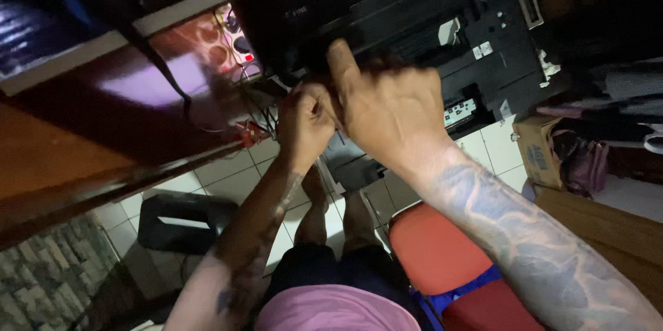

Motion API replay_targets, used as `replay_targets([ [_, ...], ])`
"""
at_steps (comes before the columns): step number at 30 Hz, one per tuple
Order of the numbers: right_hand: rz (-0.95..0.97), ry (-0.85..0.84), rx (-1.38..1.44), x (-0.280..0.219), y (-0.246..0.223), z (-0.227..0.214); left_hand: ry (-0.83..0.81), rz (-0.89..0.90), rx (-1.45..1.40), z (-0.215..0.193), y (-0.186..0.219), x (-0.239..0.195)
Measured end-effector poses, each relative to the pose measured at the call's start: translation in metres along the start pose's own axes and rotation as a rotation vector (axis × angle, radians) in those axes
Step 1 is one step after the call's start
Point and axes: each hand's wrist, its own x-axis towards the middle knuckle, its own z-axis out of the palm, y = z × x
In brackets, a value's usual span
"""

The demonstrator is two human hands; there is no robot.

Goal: The person opens the top cover of a printer and uses a screwdriver to remove screws from the internal components. They manipulate parts inside the printer while sitting on the floor.

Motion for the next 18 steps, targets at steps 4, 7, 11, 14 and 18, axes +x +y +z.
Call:
replay_targets([
  [4,-0.091,-0.135,0.169,-0.004,-0.003,-0.013,0.108,0.124,0.159,0.015,-0.029,-0.009],
  [7,-0.134,-0.138,0.347,0.001,-0.005,-0.013,0.069,0.211,0.427,0.012,-0.023,-0.003],
  [11,-0.086,0.044,0.062,0.002,0.0,0.001,0.037,-0.032,-0.008,0.004,0.0,-0.002],
  [14,-0.105,0.047,0.081,0.0,-0.001,-0.01,0.052,0.01,0.022,0.007,-0.002,-0.002],
  [18,-0.175,0.042,0.226,0.002,0.002,-0.01,0.069,-0.152,0.103,0.013,-0.015,-0.005],
])
